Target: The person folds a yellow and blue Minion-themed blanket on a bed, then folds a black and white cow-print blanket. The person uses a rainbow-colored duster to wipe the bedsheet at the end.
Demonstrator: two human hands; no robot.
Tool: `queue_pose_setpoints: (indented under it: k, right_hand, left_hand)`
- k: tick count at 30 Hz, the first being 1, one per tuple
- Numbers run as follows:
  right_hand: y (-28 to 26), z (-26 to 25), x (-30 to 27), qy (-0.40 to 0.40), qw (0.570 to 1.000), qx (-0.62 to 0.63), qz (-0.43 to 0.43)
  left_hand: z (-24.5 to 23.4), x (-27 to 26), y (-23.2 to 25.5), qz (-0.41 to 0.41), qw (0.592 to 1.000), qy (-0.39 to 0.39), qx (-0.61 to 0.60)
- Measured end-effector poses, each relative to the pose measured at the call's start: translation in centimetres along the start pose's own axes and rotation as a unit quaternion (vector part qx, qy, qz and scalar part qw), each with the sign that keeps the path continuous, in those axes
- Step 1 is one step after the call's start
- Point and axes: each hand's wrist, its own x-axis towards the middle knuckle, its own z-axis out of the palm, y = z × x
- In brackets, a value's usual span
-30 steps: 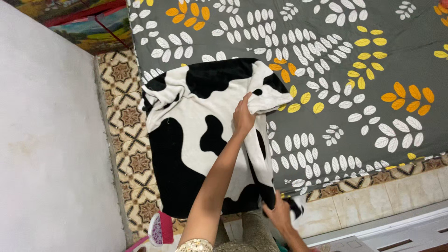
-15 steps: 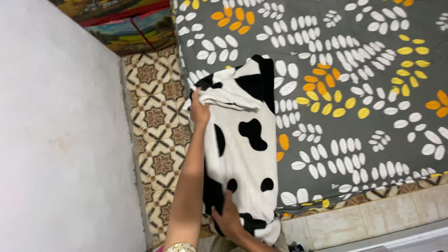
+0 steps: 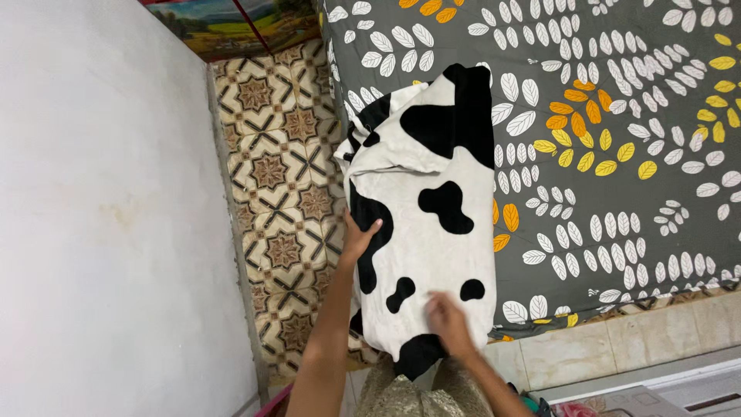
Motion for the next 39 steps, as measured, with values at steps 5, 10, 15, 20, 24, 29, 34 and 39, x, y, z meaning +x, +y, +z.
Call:
queue_pose_setpoints:
  k: [5,10,15,20,24,29,34,39]
  right_hand:
    - [2.8,-9.0,6.4,0.263,0.928,-0.259,-0.051]
    - [5.0,-11.2,10.5,0.209,0.977,0.04,0.002]
    - [4.5,-11.2,11.0,0.129,0.977,0.131,0.105]
    - [2.9,-11.1,11.6,0.06,0.967,0.153,0.197]
    - [2.8,-10.6,11.9,0.091,0.972,0.115,0.183]
    - [3.1,-10.2,11.9,0.105,0.976,0.133,0.141]
    - [3.2,-10.1,11.9,0.115,0.97,0.149,0.156]
    - [3.5,-10.6,12.5,0.107,0.97,0.132,0.173]
  left_hand:
    - [0.1,-2.0,-2.6,-0.008,0.993,-0.001,-0.114]
    - [-0.8,-3.0,-4.4,0.018,0.986,-0.051,-0.156]
    - [-2.5,-5.8,-3.1,-0.014,0.985,-0.049,-0.166]
    - [-4.0,-10.0,0.6,0.159,0.987,-0.001,-0.012]
    - [-2.5,-12.0,2.1,0.249,0.961,0.001,0.119]
    - [-0.9,-10.1,0.2,0.278,0.955,0.059,0.08]
    - [0.0,-6.4,-3.7,0.021,0.992,0.028,-0.119]
    - [-0.6,-4.3,-4.9,-0.068,0.969,-0.14,-0.192]
